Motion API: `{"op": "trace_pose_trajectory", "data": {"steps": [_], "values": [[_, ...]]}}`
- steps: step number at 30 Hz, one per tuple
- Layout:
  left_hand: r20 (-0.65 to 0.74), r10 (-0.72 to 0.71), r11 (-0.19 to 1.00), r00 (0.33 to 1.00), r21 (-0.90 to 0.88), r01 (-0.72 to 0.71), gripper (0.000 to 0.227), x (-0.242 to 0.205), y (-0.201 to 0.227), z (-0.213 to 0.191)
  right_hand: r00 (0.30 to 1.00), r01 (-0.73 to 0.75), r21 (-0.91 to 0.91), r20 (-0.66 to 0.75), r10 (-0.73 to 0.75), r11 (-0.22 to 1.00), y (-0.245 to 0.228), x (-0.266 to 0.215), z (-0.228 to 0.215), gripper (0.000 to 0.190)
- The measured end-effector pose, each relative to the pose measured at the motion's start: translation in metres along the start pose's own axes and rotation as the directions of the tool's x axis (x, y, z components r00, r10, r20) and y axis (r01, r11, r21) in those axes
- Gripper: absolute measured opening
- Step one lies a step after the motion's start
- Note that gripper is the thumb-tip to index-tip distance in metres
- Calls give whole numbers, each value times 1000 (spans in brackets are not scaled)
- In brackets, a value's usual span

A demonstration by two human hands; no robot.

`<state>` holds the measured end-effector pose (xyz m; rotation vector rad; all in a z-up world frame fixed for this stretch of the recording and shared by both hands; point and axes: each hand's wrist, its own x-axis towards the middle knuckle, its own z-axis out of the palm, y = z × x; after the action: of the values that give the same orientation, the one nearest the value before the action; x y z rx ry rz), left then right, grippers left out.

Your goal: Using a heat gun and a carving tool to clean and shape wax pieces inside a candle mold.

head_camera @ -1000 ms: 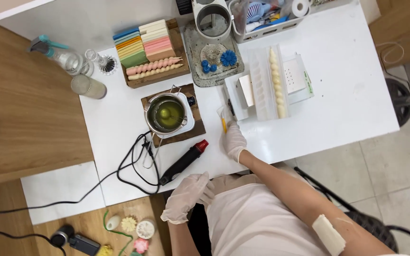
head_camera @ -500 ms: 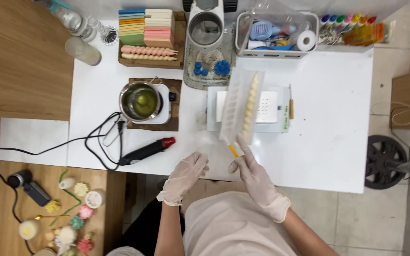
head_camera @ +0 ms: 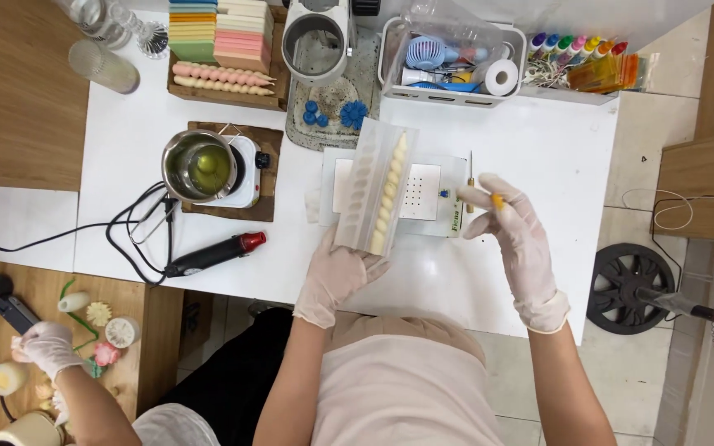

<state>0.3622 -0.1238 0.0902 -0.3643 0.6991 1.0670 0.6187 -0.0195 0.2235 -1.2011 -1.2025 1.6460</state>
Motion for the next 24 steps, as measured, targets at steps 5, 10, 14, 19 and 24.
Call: {"op": "trace_pose_trajectory", "data": {"steps": [5, 10, 14, 19, 24], "values": [[272, -43, 990, 961, -115, 77, 65, 3, 12, 13, 982, -6, -155, -188, -24, 988, 23, -9, 16, 28], [326, -97, 988, 940, -85, 131, 70, 4, 30, 16, 976, -93, -127, -209, 65, 988, 49, -29, 37, 41], [242, -101, 995, 965, -1, 105, 64, 17, 28, 8, 980, 14, -252, -190, -64, 968, 32, -37, 72, 40], [289, -8, 992, 957, 123, -29, 51, 25, 21, 5, 946, -123, -335, -325, 8, 934, 45, -47, 93, 22], [275, 16, 984, 961, 168, -65, 41, 25, 13, 0, 950, -103, -575, -299, -91, 811, 54, -62, 111, 16]]}}
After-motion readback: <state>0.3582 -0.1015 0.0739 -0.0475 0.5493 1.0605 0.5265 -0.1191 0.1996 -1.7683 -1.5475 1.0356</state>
